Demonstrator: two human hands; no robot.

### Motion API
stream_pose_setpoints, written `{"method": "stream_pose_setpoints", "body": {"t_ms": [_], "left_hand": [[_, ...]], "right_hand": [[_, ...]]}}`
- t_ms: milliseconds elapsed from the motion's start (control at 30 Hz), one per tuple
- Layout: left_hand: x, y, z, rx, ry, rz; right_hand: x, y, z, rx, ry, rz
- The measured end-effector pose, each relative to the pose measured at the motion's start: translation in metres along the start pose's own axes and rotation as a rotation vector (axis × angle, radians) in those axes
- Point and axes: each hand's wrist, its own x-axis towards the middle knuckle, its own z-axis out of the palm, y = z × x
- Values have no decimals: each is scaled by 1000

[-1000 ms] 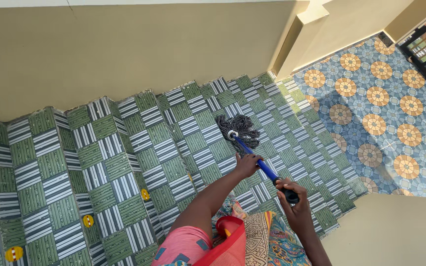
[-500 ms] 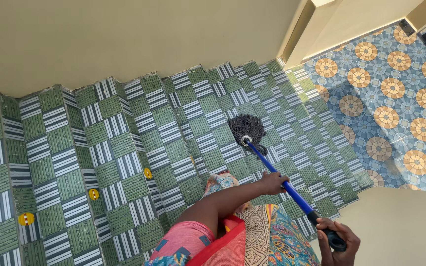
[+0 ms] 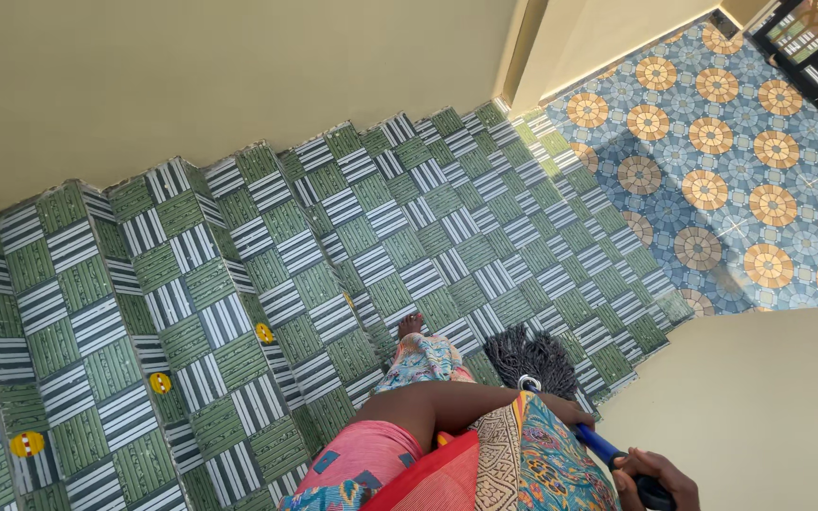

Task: The person mops the tiled steps of an outdoor staircase using a blue-handled mop.

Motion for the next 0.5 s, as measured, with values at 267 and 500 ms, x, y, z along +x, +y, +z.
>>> {"method": "stream_pose_setpoints", "body": {"t_ms": [267, 500], "left_hand": [[1, 14, 16, 236, -81, -159], [-15, -9, -10, 359, 97, -219]], "right_hand": [[5, -86, 21, -211, 18, 111], [6, -56, 15, -176, -14, 13]]}}
